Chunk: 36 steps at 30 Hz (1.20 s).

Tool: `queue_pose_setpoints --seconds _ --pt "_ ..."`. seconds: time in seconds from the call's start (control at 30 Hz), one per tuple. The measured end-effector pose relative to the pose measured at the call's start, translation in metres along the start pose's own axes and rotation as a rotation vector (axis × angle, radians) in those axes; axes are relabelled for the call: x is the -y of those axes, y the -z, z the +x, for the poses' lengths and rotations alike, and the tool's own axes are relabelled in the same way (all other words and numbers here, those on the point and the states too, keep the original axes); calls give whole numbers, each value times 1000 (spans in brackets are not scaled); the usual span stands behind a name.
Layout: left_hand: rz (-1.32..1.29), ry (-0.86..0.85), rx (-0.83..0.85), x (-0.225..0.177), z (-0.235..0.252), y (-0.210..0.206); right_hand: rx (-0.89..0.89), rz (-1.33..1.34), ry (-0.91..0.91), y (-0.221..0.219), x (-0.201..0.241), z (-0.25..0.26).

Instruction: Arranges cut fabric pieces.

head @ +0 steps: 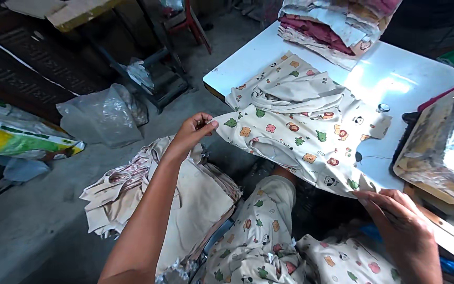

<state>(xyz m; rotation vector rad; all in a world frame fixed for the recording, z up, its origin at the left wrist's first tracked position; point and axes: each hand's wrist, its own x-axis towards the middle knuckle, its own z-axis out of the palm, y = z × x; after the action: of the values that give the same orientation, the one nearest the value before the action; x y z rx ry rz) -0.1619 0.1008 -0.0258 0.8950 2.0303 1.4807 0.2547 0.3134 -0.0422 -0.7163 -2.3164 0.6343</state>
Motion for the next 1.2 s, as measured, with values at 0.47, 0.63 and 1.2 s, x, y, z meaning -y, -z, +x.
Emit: queue_pose_setpoints --seconds 0.47,0.63,1.2 --pt "26 -50 27 -16 0 1 -23 37 28 7 15 16" --pt "95 -33 -1 -13 -1 2 -15 9 38 7 11 10" --pt "546 -442 -27 -50 -7 -63 243 5 20 -22 0 -28"
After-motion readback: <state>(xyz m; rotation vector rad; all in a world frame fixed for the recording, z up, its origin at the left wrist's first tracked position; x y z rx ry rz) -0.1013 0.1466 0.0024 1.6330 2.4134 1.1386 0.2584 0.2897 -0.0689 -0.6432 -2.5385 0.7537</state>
